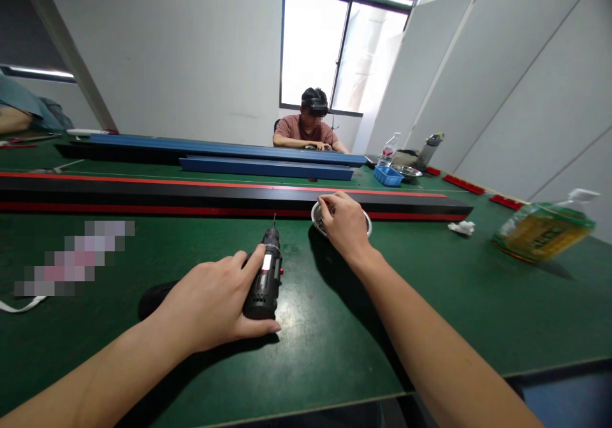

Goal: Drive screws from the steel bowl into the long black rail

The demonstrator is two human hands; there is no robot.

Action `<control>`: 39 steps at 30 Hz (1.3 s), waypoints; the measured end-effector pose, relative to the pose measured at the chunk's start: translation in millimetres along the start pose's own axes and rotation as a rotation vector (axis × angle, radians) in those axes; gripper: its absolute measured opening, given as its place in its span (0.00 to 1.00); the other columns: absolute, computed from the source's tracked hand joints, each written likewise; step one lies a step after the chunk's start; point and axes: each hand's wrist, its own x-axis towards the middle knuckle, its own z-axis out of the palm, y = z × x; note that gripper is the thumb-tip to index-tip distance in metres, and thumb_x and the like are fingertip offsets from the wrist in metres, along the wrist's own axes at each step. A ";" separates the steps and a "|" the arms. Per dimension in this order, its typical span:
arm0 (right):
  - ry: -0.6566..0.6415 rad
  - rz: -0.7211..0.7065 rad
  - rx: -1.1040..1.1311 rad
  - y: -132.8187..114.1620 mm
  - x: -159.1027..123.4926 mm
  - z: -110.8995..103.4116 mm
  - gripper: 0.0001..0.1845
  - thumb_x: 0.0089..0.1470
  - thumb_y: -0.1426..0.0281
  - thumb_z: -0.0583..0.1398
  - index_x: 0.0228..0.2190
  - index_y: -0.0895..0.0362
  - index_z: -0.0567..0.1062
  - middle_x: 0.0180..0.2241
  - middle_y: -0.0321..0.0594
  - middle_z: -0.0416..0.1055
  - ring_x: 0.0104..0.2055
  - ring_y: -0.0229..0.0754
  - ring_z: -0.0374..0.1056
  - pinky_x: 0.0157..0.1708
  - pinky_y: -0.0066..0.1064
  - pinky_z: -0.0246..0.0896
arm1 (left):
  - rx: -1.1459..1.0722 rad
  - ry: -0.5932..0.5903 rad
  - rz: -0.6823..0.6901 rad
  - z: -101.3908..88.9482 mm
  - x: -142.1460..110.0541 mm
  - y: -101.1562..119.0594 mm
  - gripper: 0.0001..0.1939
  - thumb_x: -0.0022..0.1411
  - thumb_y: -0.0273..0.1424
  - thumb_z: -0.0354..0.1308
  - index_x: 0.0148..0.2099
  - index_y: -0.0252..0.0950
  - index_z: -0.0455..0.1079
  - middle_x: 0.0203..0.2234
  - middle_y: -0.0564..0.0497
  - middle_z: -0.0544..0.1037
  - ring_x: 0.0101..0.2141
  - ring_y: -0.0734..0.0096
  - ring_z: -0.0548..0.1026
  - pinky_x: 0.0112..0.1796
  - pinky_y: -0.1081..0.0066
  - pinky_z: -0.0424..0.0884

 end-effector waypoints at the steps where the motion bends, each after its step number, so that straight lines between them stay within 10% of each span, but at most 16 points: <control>1: 0.005 -0.037 0.047 -11.0 -3.7 0.6 0.18 0.73 0.64 0.55 0.48 0.54 0.85 0.50 0.47 0.80 0.50 0.47 0.76 0.54 0.32 0.66 | -0.003 -0.002 0.000 -0.5 0.2 0.5 0.59 0.59 0.68 0.54 0.78 0.33 0.50 0.49 0.34 0.80 0.44 0.40 0.82 0.43 0.48 0.79; 7: -0.190 -0.110 0.270 -57.1 -12.7 46.0 0.16 0.73 0.63 0.57 0.49 0.52 0.85 0.49 0.43 0.81 0.49 0.44 0.77 0.53 0.29 0.67 | -0.002 -0.015 0.013 -4.1 0.1 2.6 0.59 0.59 0.67 0.55 0.77 0.30 0.51 0.51 0.33 0.79 0.46 0.38 0.82 0.46 0.45 0.80; 15: -0.216 0.184 0.281 -43.2 19.6 110.4 0.16 0.71 0.67 0.58 0.47 0.55 0.86 0.50 0.48 0.83 0.54 0.48 0.78 0.54 0.31 0.68 | -0.020 -0.018 0.014 -2.1 -2.6 2.0 0.61 0.57 0.68 0.56 0.77 0.31 0.52 0.52 0.33 0.79 0.49 0.39 0.81 0.49 0.47 0.79; 39: -0.362 0.229 0.443 -23.0 36.3 127.9 0.22 0.71 0.62 0.55 0.38 0.59 0.87 0.34 0.45 0.84 0.36 0.43 0.78 0.38 0.28 0.64 | 0.022 -0.009 0.028 -2.4 -2.3 2.6 0.61 0.58 0.70 0.53 0.77 0.30 0.51 0.51 0.34 0.79 0.46 0.40 0.82 0.46 0.47 0.80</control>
